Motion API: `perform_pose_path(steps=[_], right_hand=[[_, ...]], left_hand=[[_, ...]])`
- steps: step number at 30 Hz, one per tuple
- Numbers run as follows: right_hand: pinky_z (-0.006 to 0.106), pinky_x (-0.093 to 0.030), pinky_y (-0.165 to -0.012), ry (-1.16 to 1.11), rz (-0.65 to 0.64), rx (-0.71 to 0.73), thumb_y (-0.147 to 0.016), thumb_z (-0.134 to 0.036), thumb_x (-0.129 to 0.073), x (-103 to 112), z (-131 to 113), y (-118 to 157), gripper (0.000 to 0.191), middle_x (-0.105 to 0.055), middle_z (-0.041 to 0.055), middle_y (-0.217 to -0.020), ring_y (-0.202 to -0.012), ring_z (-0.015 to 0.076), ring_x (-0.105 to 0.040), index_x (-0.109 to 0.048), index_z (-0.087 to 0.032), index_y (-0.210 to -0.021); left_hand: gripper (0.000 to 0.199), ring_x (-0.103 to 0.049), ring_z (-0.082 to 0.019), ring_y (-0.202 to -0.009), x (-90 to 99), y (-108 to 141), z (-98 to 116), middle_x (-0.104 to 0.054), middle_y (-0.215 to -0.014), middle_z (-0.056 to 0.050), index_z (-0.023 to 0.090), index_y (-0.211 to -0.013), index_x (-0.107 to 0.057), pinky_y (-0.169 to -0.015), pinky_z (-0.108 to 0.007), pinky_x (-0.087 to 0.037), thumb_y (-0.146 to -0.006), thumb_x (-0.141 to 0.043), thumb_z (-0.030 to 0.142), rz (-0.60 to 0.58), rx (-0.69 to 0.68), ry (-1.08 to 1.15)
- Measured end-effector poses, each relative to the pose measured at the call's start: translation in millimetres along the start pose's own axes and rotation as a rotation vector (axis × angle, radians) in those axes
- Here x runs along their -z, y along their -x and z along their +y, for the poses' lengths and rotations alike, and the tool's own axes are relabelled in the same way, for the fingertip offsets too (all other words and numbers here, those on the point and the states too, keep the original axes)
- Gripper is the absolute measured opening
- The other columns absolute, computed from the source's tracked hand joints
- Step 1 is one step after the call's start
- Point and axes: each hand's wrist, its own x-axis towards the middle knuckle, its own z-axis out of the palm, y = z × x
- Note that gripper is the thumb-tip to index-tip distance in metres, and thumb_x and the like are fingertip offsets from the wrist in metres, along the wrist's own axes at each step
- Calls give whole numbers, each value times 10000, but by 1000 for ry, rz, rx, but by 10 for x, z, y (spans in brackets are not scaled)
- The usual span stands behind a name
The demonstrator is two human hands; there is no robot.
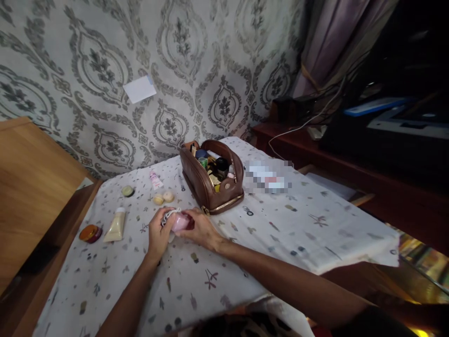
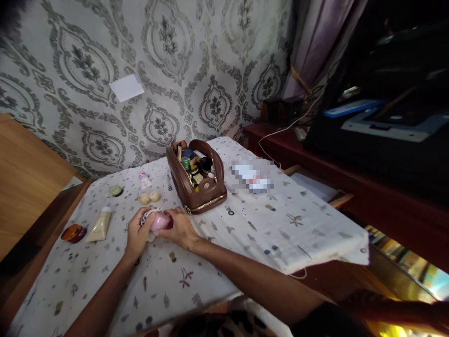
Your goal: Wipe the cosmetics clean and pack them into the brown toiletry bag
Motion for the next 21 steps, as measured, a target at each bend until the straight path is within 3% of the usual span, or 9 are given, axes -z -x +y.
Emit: perform_pose_path(steps=[5,9,14,21], right_hand=[[345,-462,-814,-14,50,-25,-609,-349,-860,-17,-3,-2,581,-613,59,-980,-898,205,-570,-625,-154,-1103],[315,-480,-765,-140,54,-25,-651,-240,-788,-63,43,-11,514,-629,43,-950,-838,183,-588,-596,-158,-1120],[328,-509,-816,-278,26,66,-661,-279,-797,-93,118,-23,633,-638,73,-1086,-937,201,-616,-569,-174,-1242],[337,-504,-799,-227,40,-8,-629,-400,-844,-14,141,-58,679,-660,77,-1061,-935,219,-615,-619,-173,-1228]], left_hand=[[240,-617,-210,-1014,-4,8,36,-674,-1040,-56,196,-1044,-654,-917,-319,-465,-894,-581,369,-88,-79,9],[413,-585,-228,-1121,-30,14,71,-627,-1182,-75,208,-1198,-594,-994,-339,-438,-827,-679,369,-205,-45,87],[500,-579,-242,-1171,-22,-9,30,-623,-1248,-86,199,-1225,-566,-1044,-361,-417,-789,-721,389,-191,70,198],[437,-615,-224,-1112,5,-10,51,-663,-1207,-70,190,-1203,-608,-985,-318,-455,-830,-676,406,-200,110,197]])
